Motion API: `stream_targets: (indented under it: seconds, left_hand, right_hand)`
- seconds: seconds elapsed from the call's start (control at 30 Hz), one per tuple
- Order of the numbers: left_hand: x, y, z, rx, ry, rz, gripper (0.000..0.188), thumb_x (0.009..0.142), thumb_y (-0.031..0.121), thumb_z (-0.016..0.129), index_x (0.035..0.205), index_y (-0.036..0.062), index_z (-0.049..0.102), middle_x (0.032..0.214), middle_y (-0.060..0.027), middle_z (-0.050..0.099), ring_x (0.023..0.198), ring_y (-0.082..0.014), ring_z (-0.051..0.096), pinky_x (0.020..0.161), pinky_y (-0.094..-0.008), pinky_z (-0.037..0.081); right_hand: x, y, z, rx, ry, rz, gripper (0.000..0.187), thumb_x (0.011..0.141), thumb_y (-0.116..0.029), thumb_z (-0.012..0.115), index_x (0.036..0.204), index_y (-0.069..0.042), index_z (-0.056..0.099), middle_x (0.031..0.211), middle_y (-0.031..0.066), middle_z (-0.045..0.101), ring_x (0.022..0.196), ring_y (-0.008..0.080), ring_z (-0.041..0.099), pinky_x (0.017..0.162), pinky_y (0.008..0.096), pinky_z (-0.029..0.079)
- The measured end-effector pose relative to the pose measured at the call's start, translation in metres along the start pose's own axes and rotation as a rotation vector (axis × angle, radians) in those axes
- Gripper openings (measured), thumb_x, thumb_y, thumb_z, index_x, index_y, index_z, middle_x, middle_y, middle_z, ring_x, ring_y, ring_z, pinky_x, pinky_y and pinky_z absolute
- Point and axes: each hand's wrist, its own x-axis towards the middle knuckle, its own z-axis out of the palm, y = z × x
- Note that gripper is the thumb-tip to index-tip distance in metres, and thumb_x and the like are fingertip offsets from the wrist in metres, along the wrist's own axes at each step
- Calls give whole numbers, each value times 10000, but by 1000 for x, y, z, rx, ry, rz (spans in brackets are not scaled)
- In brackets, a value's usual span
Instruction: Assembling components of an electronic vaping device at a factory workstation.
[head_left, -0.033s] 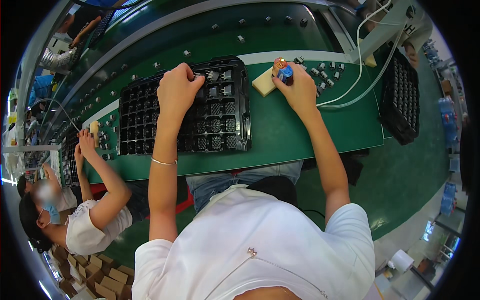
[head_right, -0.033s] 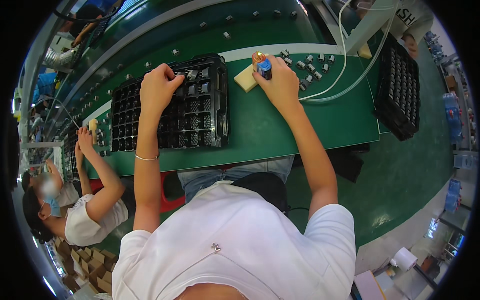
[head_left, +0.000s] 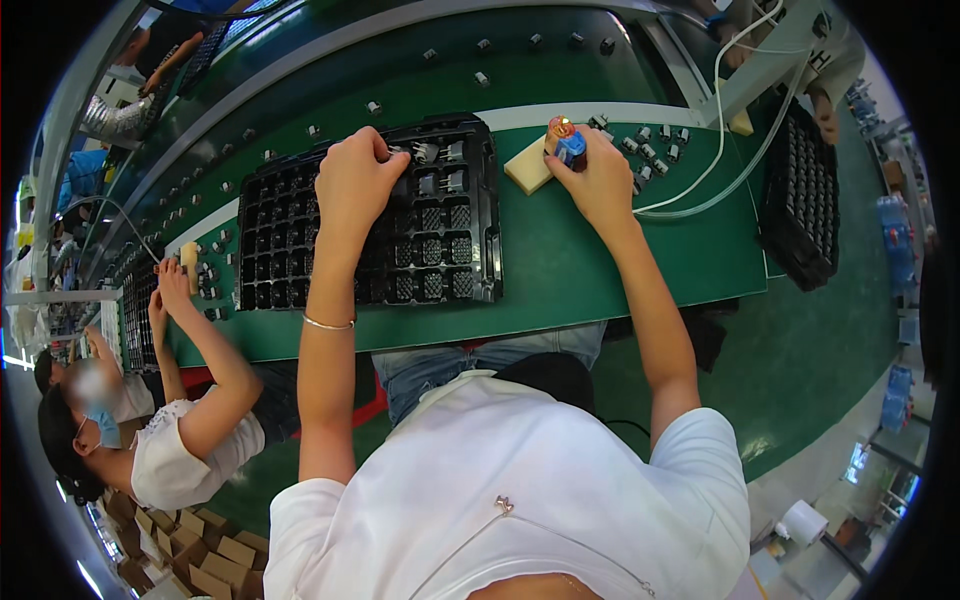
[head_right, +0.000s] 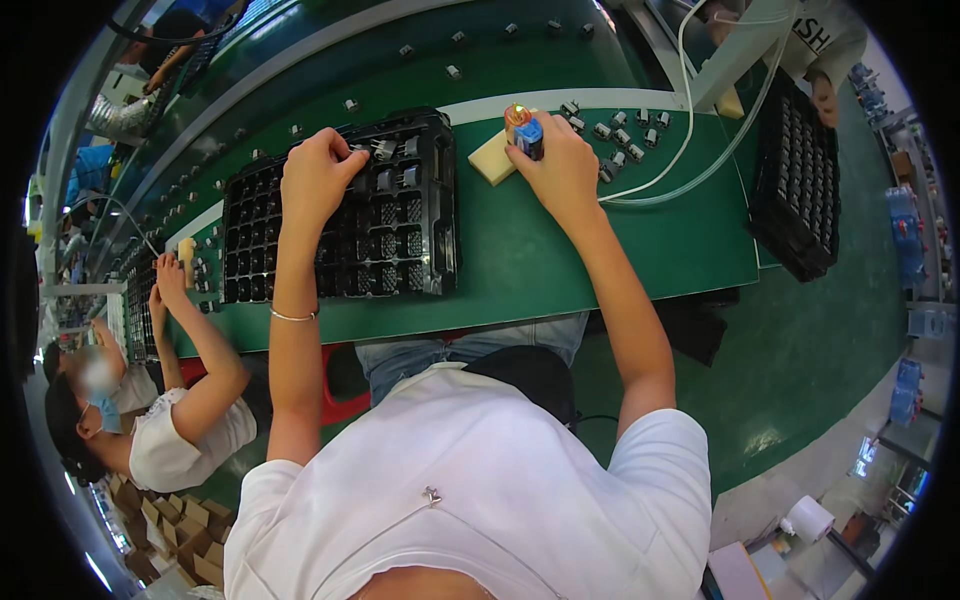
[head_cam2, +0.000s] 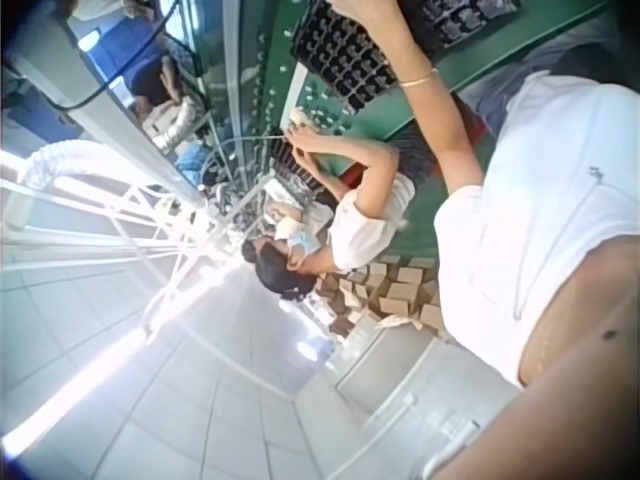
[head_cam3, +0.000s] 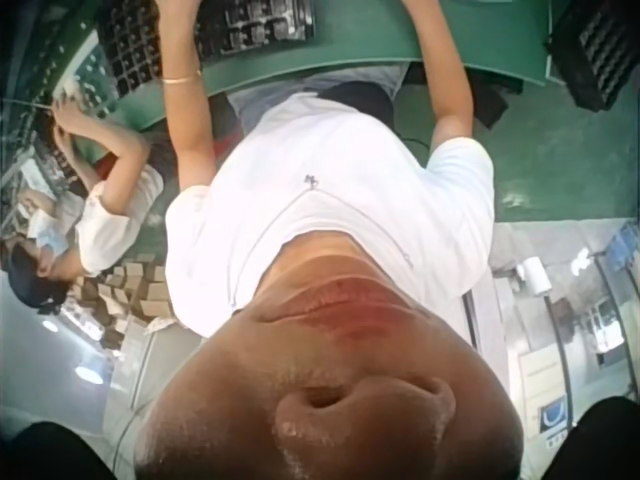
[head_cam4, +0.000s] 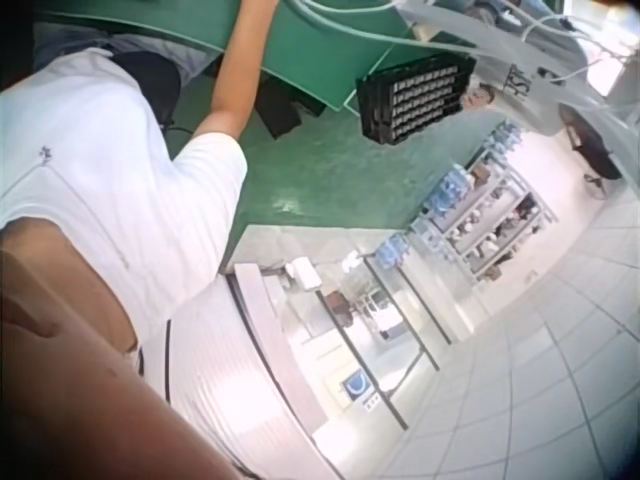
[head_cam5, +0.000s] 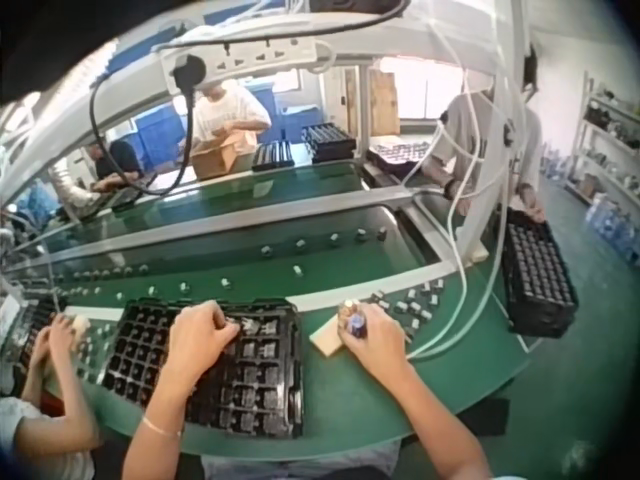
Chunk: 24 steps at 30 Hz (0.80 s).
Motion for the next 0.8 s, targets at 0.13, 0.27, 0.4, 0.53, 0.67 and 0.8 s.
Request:
stream_targets:
  seconds: [0.13,0.27,0.4,0.53,0.67,0.8]
  left_hand:
    - [0,-8,-2,-135,76,64,250,776,234,738,755,6,637,622,-114,599,589,-244,601,586,-372,457]
    - [-3,-9,-14,-323,19,18,161,828,164,668,794,20,606,819,-127,679,732,-240,684,641,-369,513]
    - [-16,5,-36,-1118,-120,-69,97,912,70,559,842,13,522,937,-179,712,693,-198,717,491,-242,501]
    - [-23,7,-35,-1438,-158,-52,74,933,42,495,859,39,490,1000,-253,699,627,-208,709,426,-177,454]
    - [-22,1,-29,-1694,-181,-44,28,916,61,515,895,69,499,899,-201,694,501,-129,556,435,-203,370]
    - [-26,0,-27,-1735,-98,-71,75,946,103,476,933,60,536,765,-78,619,492,-84,445,443,-205,286]
  right_hand:
    - [8,-2,3,9,22,-45,485,727,-313,778,1123,-65,648,921,140,679,806,326,672,714,396,525]
    - [41,7,14,-52,-51,6,506,717,-338,768,1120,-60,640,921,197,675,878,389,660,749,445,521]
    - [106,33,46,-101,-43,-57,446,731,-342,747,1068,-73,635,907,193,670,870,401,654,746,463,518]
    - [143,33,71,-220,-44,-103,401,749,-354,719,1034,-88,624,908,178,674,870,395,660,732,480,520]
    - [157,49,90,-355,-52,-191,378,755,-353,704,1036,-109,638,901,159,687,865,373,671,719,476,528]
    - [156,39,84,-369,-71,-198,350,755,-354,699,1010,-116,674,853,156,698,813,381,671,702,483,526]
